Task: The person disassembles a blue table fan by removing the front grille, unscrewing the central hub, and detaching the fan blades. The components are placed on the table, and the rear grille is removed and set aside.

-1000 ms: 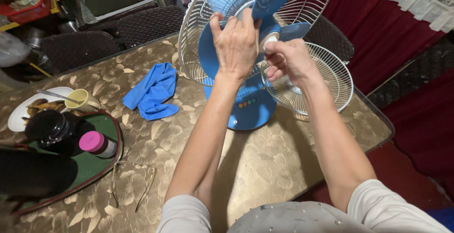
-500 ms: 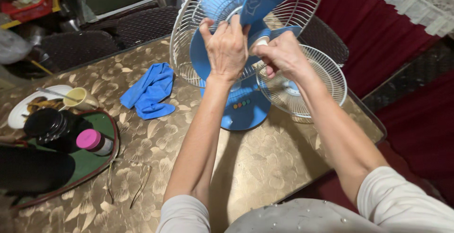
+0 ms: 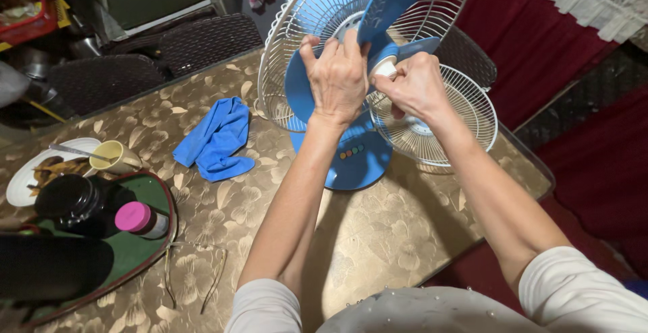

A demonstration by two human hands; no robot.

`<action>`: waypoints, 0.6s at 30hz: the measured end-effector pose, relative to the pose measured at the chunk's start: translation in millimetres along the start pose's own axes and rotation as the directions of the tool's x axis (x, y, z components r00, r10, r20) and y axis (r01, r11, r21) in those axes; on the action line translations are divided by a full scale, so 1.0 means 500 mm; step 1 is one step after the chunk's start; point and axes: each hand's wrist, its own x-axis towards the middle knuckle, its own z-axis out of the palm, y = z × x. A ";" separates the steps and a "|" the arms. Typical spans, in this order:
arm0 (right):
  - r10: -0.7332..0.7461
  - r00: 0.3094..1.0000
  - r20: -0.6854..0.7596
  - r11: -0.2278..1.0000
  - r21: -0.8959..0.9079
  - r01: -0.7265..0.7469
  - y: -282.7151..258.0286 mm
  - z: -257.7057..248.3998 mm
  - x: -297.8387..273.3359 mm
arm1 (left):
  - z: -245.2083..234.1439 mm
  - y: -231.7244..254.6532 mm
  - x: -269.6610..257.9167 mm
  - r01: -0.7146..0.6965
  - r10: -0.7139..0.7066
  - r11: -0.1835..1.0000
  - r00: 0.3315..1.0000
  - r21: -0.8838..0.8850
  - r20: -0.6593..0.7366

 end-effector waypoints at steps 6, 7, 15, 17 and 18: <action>-0.266 0.857 -0.441 0.954 -0.247 0.169 0.038 0.089 -0.039 | -0.007 0.012 0.008 0.005 -0.005 1.000 1.000 -0.002 -0.005; -0.311 0.793 -0.523 0.941 -0.285 0.181 0.046 0.119 -0.041 | -0.005 0.015 0.009 0.013 -0.013 1.000 1.000 0.010 -0.001; -0.160 0.589 -0.792 0.926 -0.327 -0.188 0.135 0.213 0.046 | 0.005 0.012 0.007 0.030 -0.030 0.999 1.000 0.028 0.006; -0.130 0.557 -0.821 0.916 -0.314 -0.250 0.155 0.214 0.062 | 0.010 0.017 0.006 0.035 -0.035 0.999 0.999 0.015 -0.021; -0.079 0.533 -0.843 0.910 -0.279 -0.307 0.161 0.217 0.069 | 0.012 0.019 0.007 0.035 -0.035 0.999 0.999 0.000 -0.014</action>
